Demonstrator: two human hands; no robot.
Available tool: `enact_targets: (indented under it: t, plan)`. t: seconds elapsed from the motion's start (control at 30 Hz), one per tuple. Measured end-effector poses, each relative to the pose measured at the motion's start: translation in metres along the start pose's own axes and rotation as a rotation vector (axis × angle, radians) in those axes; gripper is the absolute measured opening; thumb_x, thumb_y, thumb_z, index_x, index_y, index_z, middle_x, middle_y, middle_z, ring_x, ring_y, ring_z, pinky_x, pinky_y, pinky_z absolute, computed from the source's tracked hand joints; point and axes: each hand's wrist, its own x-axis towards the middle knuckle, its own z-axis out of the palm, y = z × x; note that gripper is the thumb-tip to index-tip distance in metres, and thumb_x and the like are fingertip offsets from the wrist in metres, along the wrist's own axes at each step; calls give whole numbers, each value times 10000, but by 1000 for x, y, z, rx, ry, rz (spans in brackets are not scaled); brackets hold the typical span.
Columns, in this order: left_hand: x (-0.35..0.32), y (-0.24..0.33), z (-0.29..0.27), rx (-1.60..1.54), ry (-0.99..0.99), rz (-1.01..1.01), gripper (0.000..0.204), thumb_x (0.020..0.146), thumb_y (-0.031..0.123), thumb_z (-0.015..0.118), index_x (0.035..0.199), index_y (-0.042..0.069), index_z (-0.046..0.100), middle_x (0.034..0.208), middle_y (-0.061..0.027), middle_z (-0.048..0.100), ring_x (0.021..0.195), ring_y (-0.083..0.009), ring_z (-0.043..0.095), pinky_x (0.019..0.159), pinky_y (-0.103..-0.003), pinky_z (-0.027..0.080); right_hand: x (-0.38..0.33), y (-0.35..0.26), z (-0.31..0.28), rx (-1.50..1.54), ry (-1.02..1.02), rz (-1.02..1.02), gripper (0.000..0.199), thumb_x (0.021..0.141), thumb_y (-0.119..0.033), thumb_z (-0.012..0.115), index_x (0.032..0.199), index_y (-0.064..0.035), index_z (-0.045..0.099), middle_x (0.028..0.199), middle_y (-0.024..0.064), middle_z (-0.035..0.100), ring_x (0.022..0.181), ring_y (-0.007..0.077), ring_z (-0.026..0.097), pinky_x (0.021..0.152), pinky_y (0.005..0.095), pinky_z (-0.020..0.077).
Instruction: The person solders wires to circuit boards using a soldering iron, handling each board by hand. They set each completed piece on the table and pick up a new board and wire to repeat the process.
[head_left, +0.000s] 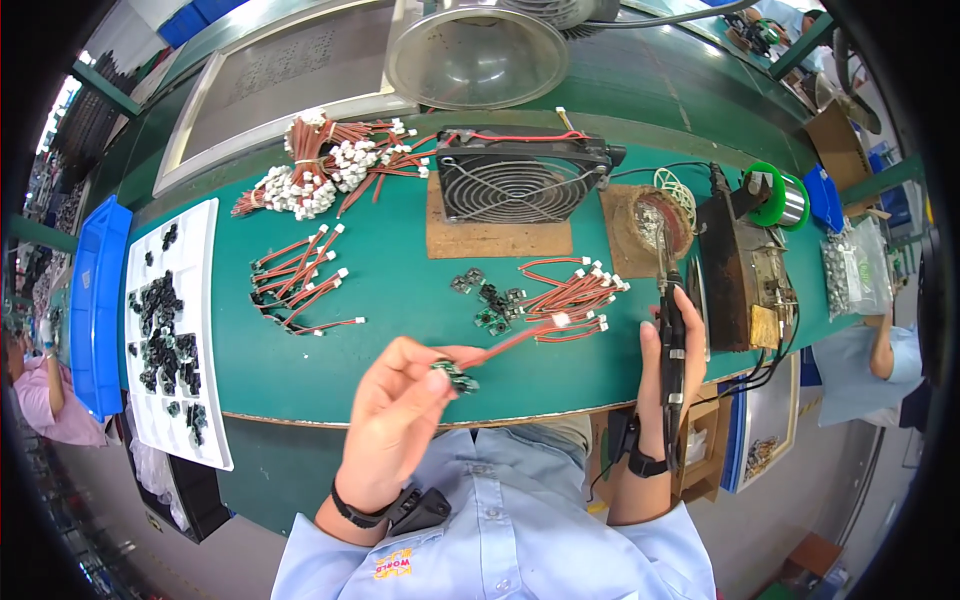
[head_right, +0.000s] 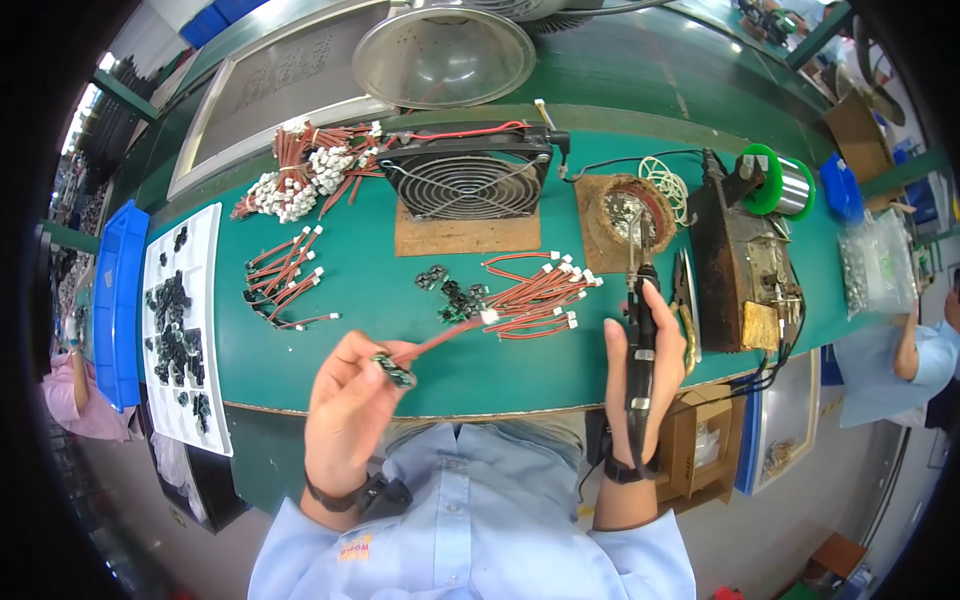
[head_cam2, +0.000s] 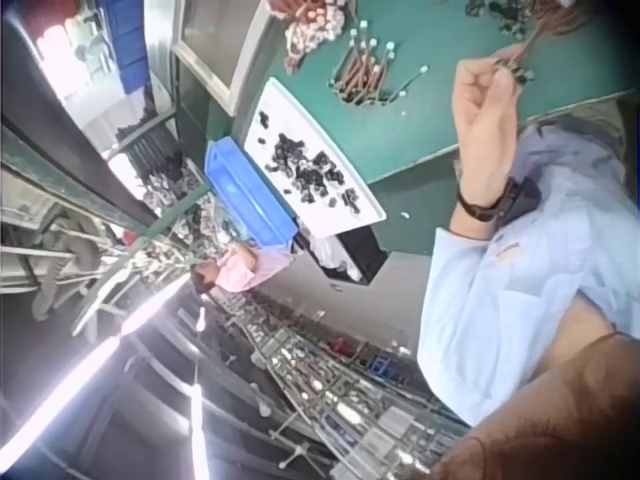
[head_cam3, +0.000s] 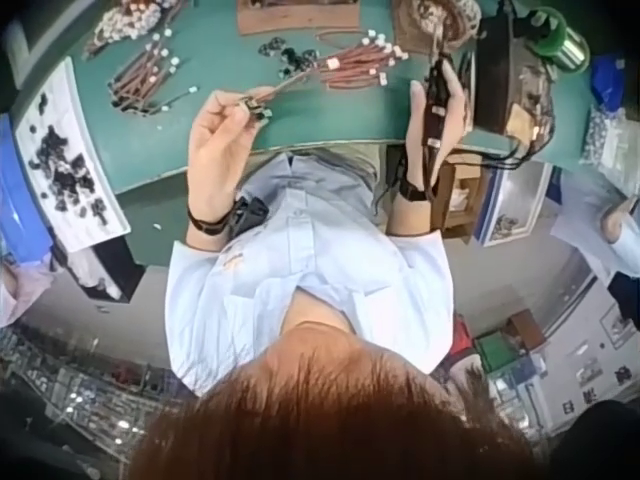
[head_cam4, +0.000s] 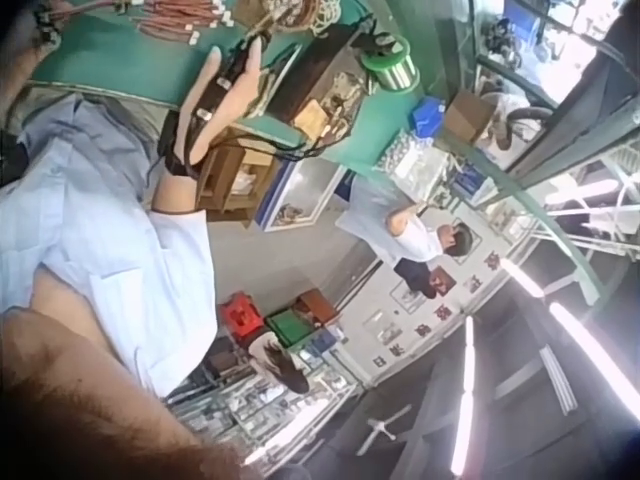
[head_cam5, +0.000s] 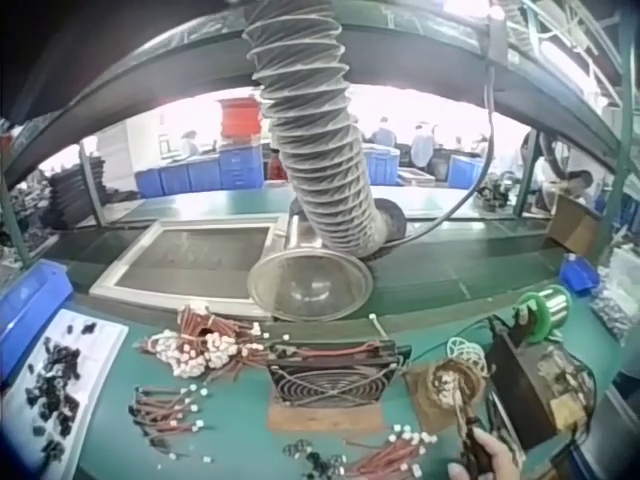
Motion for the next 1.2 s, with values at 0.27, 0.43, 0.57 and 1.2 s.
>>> enact_targets:
  t: [0.27,0.43,0.57,1.2]
  plan:
    - [-2,4,-24,59,168,169,104,870,57,560,951,22,505,1097,-197,582,835,-119,547,800,-260,425,-22,-20,24,-278,-341,-415,233,741,-32,604,968,-65,563,765,84,566,743,211,581,698,322,446]
    - [-7,6,-24,137,196,224,104,869,41,553,956,12,505,1069,-179,590,819,-126,549,796,-269,425,-19,-20,34,-440,-256,-695,246,693,-63,593,937,-82,569,717,72,519,702,228,548,634,331,414]
    - [-10,6,-13,323,244,314,122,867,20,540,981,-3,503,1000,-145,601,821,-124,549,790,-260,426,-15,-21,27,-491,-312,-746,235,709,-37,590,938,-71,556,731,69,536,709,220,552,658,341,423]
    - [-9,5,22,1048,-314,143,76,817,37,607,882,-1,600,736,-73,550,539,-121,519,469,-255,411,-33,-55,6,384,-429,-355,429,680,108,663,1052,-49,519,789,53,619,622,191,573,572,276,456]
